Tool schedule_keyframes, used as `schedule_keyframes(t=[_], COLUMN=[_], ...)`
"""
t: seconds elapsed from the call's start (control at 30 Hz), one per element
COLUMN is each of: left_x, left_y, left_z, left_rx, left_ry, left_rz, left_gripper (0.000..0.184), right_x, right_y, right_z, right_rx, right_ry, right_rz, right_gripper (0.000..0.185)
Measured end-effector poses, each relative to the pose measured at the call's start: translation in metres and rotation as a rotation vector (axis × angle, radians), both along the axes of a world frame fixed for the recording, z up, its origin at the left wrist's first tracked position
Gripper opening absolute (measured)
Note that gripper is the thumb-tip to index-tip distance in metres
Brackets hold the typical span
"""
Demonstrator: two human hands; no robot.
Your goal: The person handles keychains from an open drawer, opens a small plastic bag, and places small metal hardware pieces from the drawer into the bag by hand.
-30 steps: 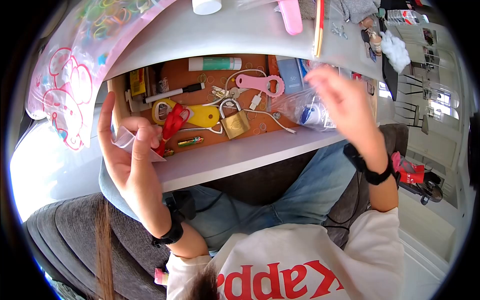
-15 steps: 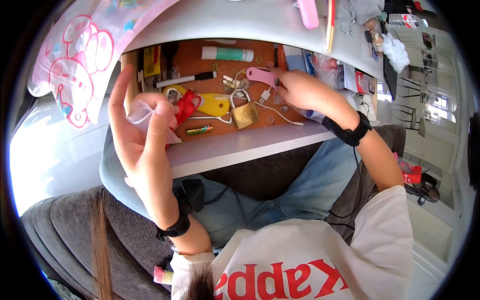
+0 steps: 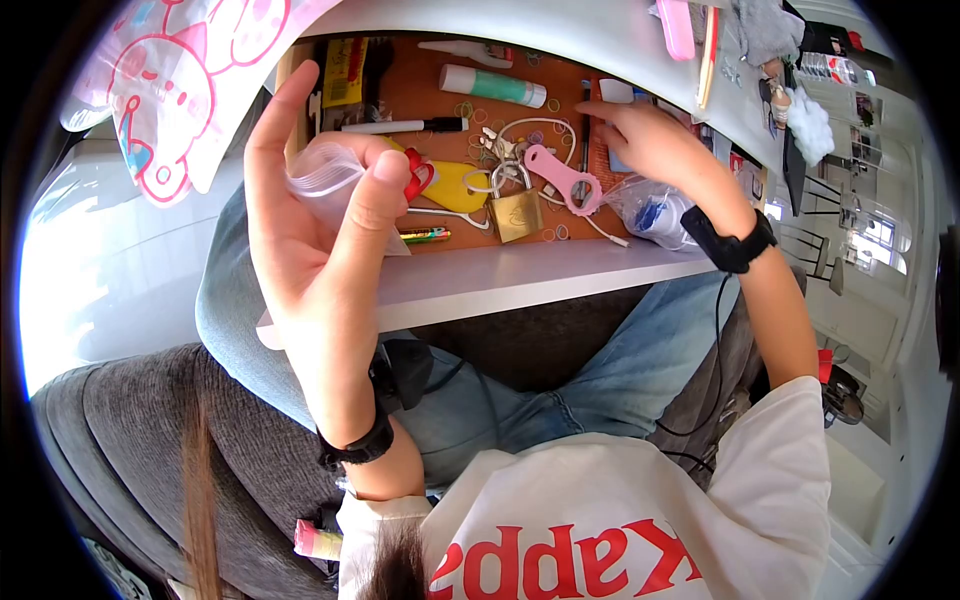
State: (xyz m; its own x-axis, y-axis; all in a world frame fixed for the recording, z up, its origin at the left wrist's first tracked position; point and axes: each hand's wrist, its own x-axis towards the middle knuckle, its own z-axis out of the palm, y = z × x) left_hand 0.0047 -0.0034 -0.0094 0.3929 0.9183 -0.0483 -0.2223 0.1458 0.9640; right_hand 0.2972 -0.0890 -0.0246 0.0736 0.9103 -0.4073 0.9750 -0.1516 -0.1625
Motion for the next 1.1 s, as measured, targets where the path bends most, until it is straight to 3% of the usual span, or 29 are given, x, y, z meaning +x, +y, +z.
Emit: schedule_keyframes(t=[0.17,0.27,0.37,0.77,0.97,1.0,1.1], left_x=[0.000,0.001,0.002,0.004,0.003,0.003,0.003], left_y=[-0.001,-0.001,-0.001,-0.003,-0.002,-0.002,-0.003], left_z=[0.001,0.002,0.000,0.003,0.001,0.001,0.001], left_rx=[-0.007,-0.016,-0.012,-0.024,-0.016,-0.011,-0.005], left_ry=[-0.026,-0.037,-0.054,-0.050,-0.058,-0.057,-0.051], left_rz=[0.016,0.008,0.014,0.034,0.026,0.027,0.033], left_gripper=[0.052,0.052,0.052,0.052,0.052,0.052,0.053], right_x=[-0.004,0.002,0.001,-0.009,0.010,0.014,0.023], right_y=[-0.001,-0.009,-0.009,0.003,0.017,0.022,0.033], right_z=[0.010,0.011,0.013,0.007,-0.019,-0.028,-0.034], right_rx=[0.010,0.018,-0.065,-0.116,0.188,0.362,0.490], right_ry=[-0.288,-0.295,-0.289,-0.044,0.071,0.051,-0.274], right_rz=[0.140,0.145,0.118,-0.013,-0.053,0.015,0.223], right_gripper=[0.026,0.024,0.032,0.025,0.019,0.019,0.022])
